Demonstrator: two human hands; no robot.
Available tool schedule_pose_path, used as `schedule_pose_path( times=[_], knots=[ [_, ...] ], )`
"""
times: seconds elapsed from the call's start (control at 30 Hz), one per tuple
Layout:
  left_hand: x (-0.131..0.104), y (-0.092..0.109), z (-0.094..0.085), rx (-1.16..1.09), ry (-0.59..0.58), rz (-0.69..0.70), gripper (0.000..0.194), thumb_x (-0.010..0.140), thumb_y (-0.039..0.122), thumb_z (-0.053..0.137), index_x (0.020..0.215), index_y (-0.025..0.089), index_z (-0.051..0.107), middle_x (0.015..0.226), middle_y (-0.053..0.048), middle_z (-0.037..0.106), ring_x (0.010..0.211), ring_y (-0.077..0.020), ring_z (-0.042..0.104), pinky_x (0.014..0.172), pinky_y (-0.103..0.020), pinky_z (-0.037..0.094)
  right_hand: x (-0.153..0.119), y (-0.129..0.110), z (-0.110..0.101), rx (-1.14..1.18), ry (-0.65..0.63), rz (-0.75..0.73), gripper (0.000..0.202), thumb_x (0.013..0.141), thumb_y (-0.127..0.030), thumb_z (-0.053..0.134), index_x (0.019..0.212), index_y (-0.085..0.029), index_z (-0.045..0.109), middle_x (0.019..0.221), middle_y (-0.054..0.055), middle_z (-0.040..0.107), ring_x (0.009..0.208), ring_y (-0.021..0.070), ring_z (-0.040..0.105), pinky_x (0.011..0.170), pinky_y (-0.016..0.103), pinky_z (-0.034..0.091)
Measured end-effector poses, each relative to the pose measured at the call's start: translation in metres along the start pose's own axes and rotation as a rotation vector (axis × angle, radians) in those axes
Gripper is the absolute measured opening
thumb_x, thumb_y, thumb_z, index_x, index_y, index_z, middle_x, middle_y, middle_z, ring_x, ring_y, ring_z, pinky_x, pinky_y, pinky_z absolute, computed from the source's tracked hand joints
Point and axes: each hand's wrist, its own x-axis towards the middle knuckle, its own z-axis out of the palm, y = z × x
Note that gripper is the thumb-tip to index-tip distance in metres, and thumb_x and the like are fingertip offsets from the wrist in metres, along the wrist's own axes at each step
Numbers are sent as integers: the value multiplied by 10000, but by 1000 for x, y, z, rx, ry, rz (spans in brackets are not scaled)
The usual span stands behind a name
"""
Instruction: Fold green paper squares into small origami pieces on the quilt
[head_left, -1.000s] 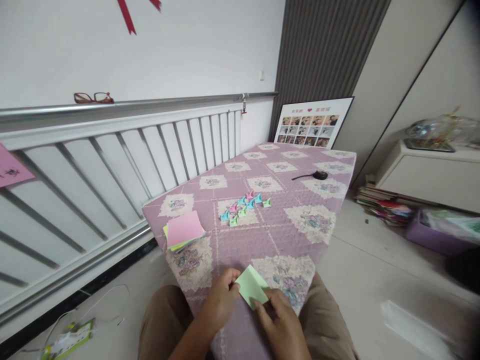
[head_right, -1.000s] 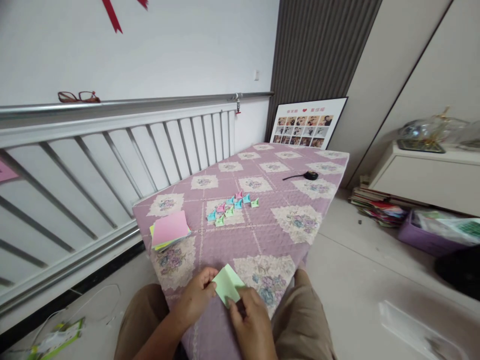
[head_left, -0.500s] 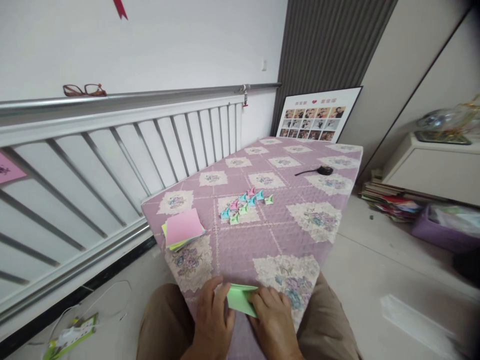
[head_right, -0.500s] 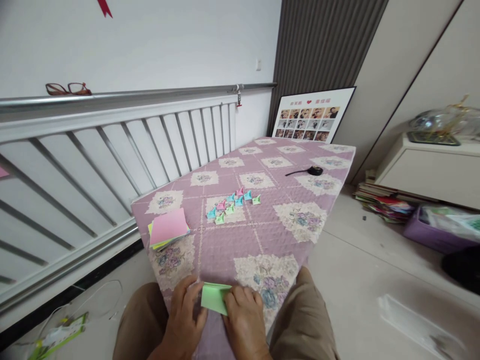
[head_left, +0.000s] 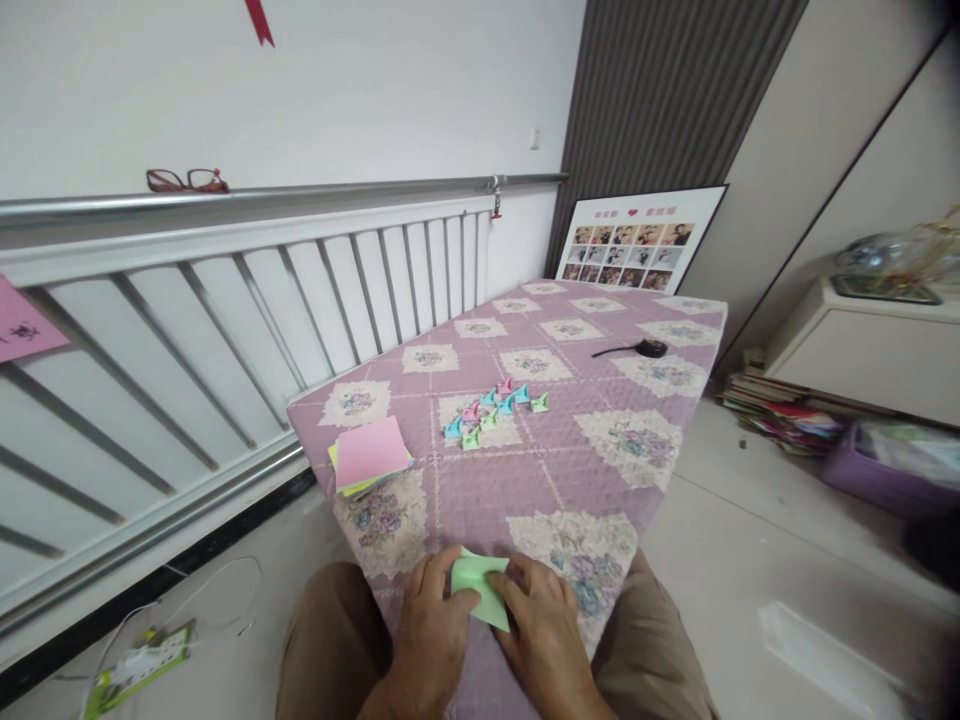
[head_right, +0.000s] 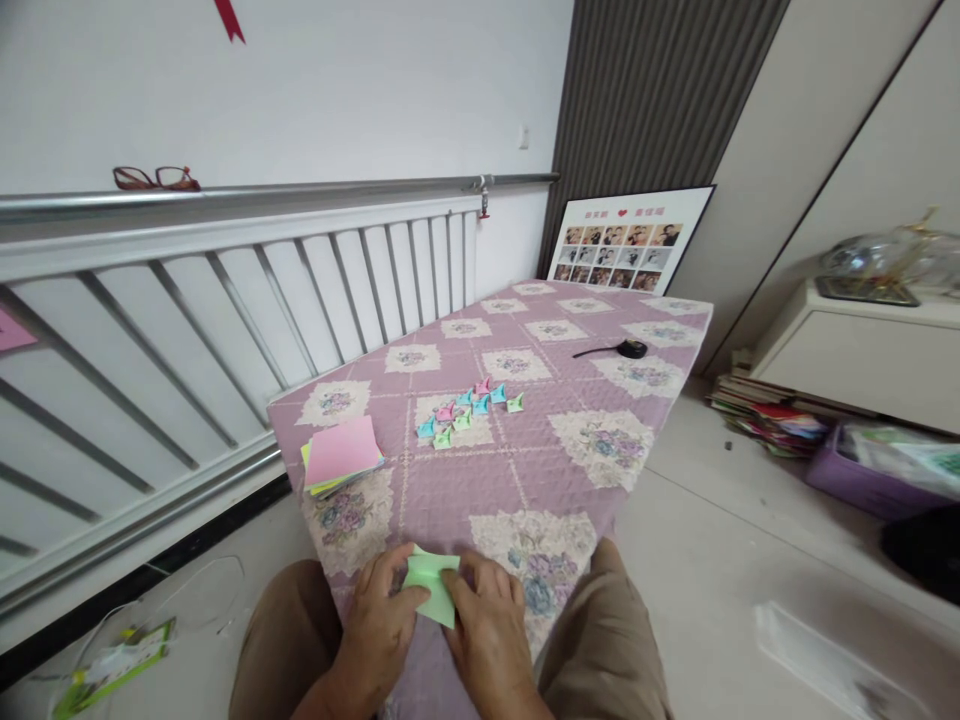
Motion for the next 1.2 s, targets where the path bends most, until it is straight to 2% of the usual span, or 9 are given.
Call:
schedule_pose_path(
  times=[0.07,0.17,0.33,0.5,0.73,0.87,1.0,1.1,1.2],
  knots=[
    [-3,-8,0,-77,-12,15,305,768,84,443,798,221,714,1255,-64,532,1111,-243,470,940,-434,409,2,0,-1,14,-26,-53,385,690,-115,617,1022,-310,629,1166,53,587,1085,267,501,858,387,365],
    [-8,-22,-1,-107,13,53,347,731,44,426,832,204,716,1324,-74,471,1153,-256,450,960,-450,394,3,0,1,58,-93,-89,397,710,-98,582,1048,-304,622,1036,33,639,1067,244,524,867,370,386],
    [-13,-26,-8,88,18,7,361,739,16,437,895,208,701,1328,-91,461,1211,-289,395,982,-493,344,-5,-2,7,66,-76,-42,332,732,-126,625,1033,-267,629,916,30,653,930,231,569,832,361,402],
    [-18,-17,-3,171,5,104,287,818,55,493,891,254,687,1216,-37,578,1114,-250,457,956,-453,327,-20,-8,10,16,-32,-13,379,739,-136,630,1097,-256,596,931,45,642,906,238,568,816,375,383],
    [-18,-27,3,108,-84,152,297,841,33,475,867,251,675,970,-5,665,944,-191,524,888,-387,313,-29,1,8,-98,-35,3,325,790,-297,640,1109,-271,585,882,35,623,859,236,564,776,387,344],
    [-18,-30,1,113,-100,144,314,839,16,472,866,257,671,962,14,663,933,-176,522,872,-367,302,-27,6,3,-200,-24,76,240,810,-302,623,1050,-289,612,872,33,625,858,243,556,774,416,328],
    [-17,-31,1,130,-143,138,316,838,9,471,842,262,660,961,37,664,929,-171,520,854,-363,300,-22,5,-2,-296,-32,117,117,813,-223,608,905,-288,638,932,37,626,937,268,530,859,488,292],
    [-16,-31,-1,120,-176,121,290,854,42,483,858,271,661,974,39,661,939,-172,518,857,-363,302,-17,0,1,-226,-123,14,119,797,-135,603,759,-245,629,843,21,618,871,233,533,868,454,317],
    [-15,-30,-5,70,-201,95,250,862,83,505,867,275,665,989,38,660,953,-175,516,885,-366,298,-12,-6,3,-18,-244,-131,152,796,-84,576,794,-226,630,782,11,593,772,182,528,761,329,387]
  ],
)
